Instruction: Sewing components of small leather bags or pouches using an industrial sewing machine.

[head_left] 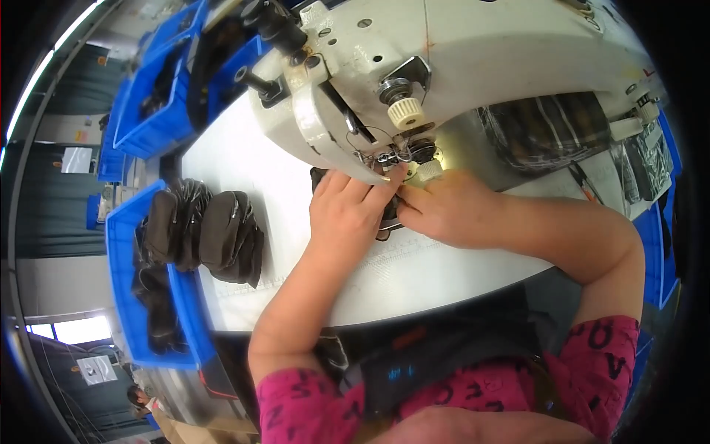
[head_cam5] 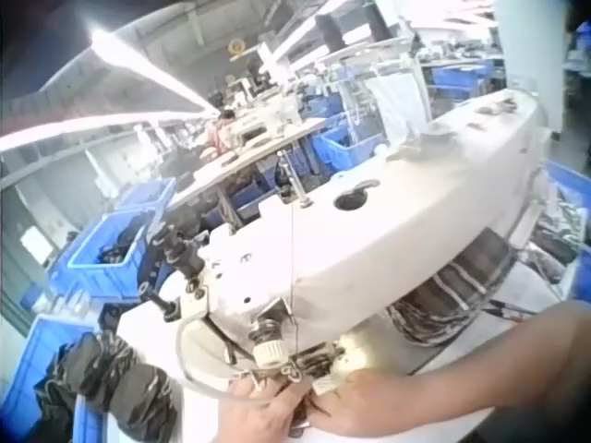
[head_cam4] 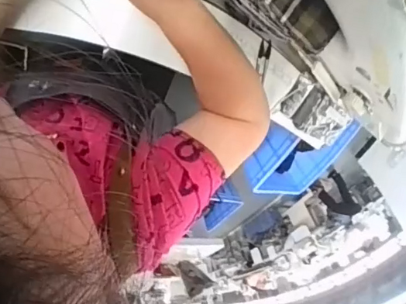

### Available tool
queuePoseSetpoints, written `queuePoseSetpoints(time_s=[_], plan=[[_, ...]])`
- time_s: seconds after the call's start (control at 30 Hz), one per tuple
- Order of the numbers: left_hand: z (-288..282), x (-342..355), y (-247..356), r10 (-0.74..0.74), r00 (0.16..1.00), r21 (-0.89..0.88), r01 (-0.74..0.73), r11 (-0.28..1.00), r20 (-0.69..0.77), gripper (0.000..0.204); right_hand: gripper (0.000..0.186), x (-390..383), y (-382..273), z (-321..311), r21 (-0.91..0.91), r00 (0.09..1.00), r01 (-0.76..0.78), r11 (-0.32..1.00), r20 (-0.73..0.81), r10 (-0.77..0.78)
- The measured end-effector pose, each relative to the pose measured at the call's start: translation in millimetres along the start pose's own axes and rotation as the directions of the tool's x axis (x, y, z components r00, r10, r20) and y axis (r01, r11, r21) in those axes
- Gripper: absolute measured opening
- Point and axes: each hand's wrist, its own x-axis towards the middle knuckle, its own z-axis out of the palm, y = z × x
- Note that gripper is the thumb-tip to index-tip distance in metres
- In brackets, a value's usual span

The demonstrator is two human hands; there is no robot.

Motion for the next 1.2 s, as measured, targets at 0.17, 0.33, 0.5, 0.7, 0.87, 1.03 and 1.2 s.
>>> queuePoseSetpoints(time_s=[0.17,0.33,0.5,0.7,0.87,1.03,1.2], plan=[[-0.7,0.9,-1.3,0.054,0.997,0.018,-0.055,0.998,0.049,0.036,0.013,-0.4,0.2,0.7,0.015,0.996,0.009,1.000,-0.086,-0.008],[-2.7,-1.9,-1.4,0.012,1.000,0.116,-0.014,0.993,0.024,0.035,0.021,-1.4,0.0,0.5,-0.012,1.000,0.024,1.000,-0.014,-0.024],[-2.1,4.5,1.3,0.086,0.996,0.127,-0.090,0.988,0.037,0.034,0.024,-3.7,0.7,2.6,-0.001,0.999,0.033,0.999,0.018,-0.033],[-6.2,2.1,5.2,-0.002,0.996,0.120,-0.008,0.993,0.085,0.029,0.022,-3.4,-1.0,2.8,-0.039,0.999,0.028,0.999,-0.014,-0.028],[-4.7,0.8,3.3,-0.005,0.997,0.139,-0.006,0.990,0.083,0.023,0.019,-3.0,-1.2,0.6,-0.027,1.000,0.019,0.999,0.025,-0.018],[-5.5,5.0,8.1,-0.053,0.990,0.120,0.037,0.992,0.129,0.013,0.019,-2.2,-0.9,-0.5,-0.030,1.000,0.022,0.999,0.016,-0.021],[-3.3,6.6,6.6,-0.107,0.981,-0.047,0.116,0.992,0.162,0.009,0.023,-3.9,-0.5,2.2,-0.066,0.998,0.057,0.996,0.045,-0.054]])
